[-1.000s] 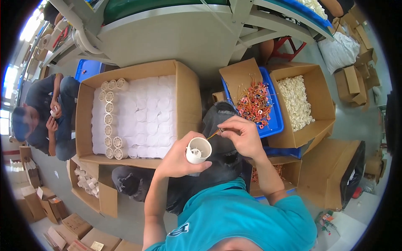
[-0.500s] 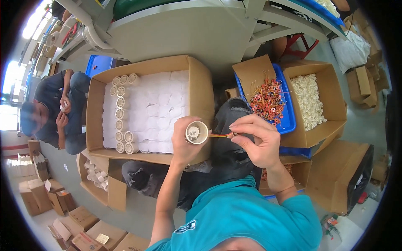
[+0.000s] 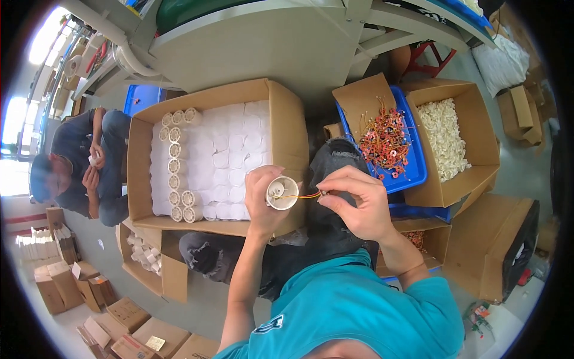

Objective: The person assembles small electronic components by hand, inserting wired components into plastic housings.

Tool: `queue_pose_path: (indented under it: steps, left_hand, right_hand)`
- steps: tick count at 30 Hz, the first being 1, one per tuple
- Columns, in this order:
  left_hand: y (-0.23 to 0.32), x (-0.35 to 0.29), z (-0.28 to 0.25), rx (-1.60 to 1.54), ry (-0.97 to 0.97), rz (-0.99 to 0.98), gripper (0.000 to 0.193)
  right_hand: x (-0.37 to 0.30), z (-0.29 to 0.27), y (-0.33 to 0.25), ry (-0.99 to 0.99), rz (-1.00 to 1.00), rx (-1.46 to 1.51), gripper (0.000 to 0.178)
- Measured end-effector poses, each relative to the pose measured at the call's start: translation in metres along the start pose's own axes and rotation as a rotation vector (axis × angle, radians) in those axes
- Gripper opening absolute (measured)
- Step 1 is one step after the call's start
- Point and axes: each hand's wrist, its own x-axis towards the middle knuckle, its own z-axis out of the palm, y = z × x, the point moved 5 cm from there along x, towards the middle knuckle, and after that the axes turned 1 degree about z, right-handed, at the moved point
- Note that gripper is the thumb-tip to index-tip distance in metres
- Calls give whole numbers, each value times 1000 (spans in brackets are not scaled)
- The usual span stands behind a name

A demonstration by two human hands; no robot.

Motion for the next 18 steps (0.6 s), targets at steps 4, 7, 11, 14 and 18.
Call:
queue_pose_path:
  steps: [4, 7, 11, 14, 18]
  left_hand:
    - [0, 1, 0, -1, -1, 6, 67]
    - [0, 0, 0, 17, 4, 9, 67]
    - [2, 3, 3, 46, -9, 49, 61]
    - [10, 10, 7, 83, -51, 68, 58]
    - [19, 14, 15, 121, -116, 83, 54]
  right_hand:
    - [0, -3, -1, 14, 13, -27, 22]
    - [0, -3, -1, 19, 24, -37, 22]
    - [2, 0, -3, 18, 42, -60, 23]
    - [4, 7, -5, 35, 39, -46, 23]
    - [9, 19, -4, 56, -125, -303, 20]
